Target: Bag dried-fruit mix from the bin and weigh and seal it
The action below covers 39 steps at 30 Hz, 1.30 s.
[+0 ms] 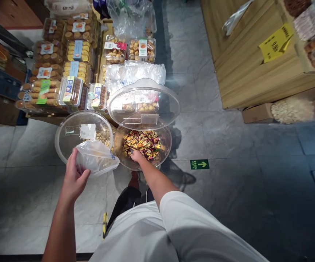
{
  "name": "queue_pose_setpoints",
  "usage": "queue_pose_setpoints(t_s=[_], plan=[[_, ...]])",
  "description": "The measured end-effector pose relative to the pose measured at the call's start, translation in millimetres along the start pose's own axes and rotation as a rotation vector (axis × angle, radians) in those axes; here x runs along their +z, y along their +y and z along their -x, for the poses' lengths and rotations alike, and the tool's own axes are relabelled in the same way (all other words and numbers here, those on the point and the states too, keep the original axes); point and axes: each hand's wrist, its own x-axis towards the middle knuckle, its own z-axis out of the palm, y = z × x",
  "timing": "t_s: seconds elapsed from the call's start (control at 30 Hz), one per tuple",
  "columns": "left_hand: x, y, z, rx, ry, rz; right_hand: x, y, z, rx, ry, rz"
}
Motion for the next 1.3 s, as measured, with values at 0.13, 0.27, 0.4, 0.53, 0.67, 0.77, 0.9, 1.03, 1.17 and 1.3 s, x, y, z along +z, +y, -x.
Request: queue_pose_setpoints(t_s=[0.13,0.27,0.4,0.53,0.67,0.77,0.9,1.03,1.17,1.3], plan=[[0.2,-4,4,-0.038,0.004,0.023,-4,21,-2,-0.006,-0.066,-0.223],[1.6,-11,4,-0.006,-0.014,0.025,-14,41,1,-0.021,-0.152,-0.404],[-0.2,-9,0,0.028,0.010,0.021,-33,48,10,-0.048,-0.177,-0.502],[-3.8,3,-2,0.089,-0.014,0.034,-54,47,46,-0.086,-0.154,-0.607],[-4.1,16,-5,0.145,-0.023,0.029,-73,44,106,-0.063,-0.049,-0.682],[-0.1,23,-8,0.159,-0.046,0.035,-84,45,157,-0.081,0.017,-0.771],[8.5,28,-12,0.167,-0.102,0.062,-102,43,226,-0.137,0.133,-0.845],[13.8,31,-13,0.212,-0.161,0.118,-120,24,286,-0.130,0.188,-0.795],[10.5,33,-10,0.254,-0.209,0.133,-128,-14,309,-0.125,0.151,-0.674],[1.4,33,-4,0.245,-0.186,0.138,-123,-65,284,-0.192,0.078,-0.512]])
